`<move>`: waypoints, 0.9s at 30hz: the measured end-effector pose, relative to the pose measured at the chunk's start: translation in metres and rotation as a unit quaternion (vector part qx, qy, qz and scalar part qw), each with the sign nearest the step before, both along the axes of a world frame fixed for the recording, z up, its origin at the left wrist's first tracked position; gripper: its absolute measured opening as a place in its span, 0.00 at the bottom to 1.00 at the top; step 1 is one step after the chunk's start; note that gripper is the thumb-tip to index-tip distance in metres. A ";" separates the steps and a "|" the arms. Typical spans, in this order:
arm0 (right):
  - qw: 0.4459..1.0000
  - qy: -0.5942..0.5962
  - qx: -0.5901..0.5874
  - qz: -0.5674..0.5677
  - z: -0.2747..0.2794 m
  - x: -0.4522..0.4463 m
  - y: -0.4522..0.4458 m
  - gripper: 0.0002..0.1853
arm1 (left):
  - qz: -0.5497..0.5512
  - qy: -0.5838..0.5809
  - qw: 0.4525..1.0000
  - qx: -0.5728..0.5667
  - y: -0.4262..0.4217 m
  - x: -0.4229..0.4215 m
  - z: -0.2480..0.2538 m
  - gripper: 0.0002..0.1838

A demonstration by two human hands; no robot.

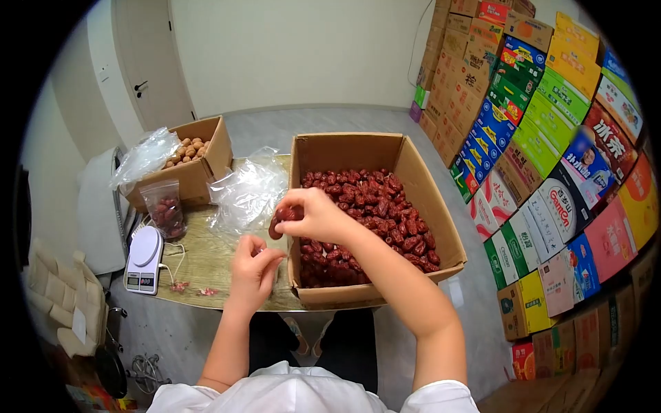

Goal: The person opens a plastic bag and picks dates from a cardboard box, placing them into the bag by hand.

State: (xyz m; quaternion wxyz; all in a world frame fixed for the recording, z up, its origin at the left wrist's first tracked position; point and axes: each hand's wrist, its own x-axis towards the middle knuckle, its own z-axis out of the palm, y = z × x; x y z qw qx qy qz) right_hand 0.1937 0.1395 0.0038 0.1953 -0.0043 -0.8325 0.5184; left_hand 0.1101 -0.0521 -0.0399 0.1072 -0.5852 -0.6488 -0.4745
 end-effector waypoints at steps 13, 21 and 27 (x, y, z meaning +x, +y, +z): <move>0.989 -0.008 0.044 -0.138 0.004 0.013 0.024 0.12 | -0.010 -0.012 1.000 0.005 -0.006 -0.003 -0.002 0.08; 0.909 -0.171 0.243 -0.292 -0.001 0.035 0.058 0.14 | -0.008 -0.022 1.000 0.015 -0.009 -0.003 -0.003 0.08; 0.725 -0.505 0.431 -0.185 0.000 0.035 0.051 0.19 | -0.012 -0.014 1.000 0.009 -0.010 -0.002 -0.004 0.08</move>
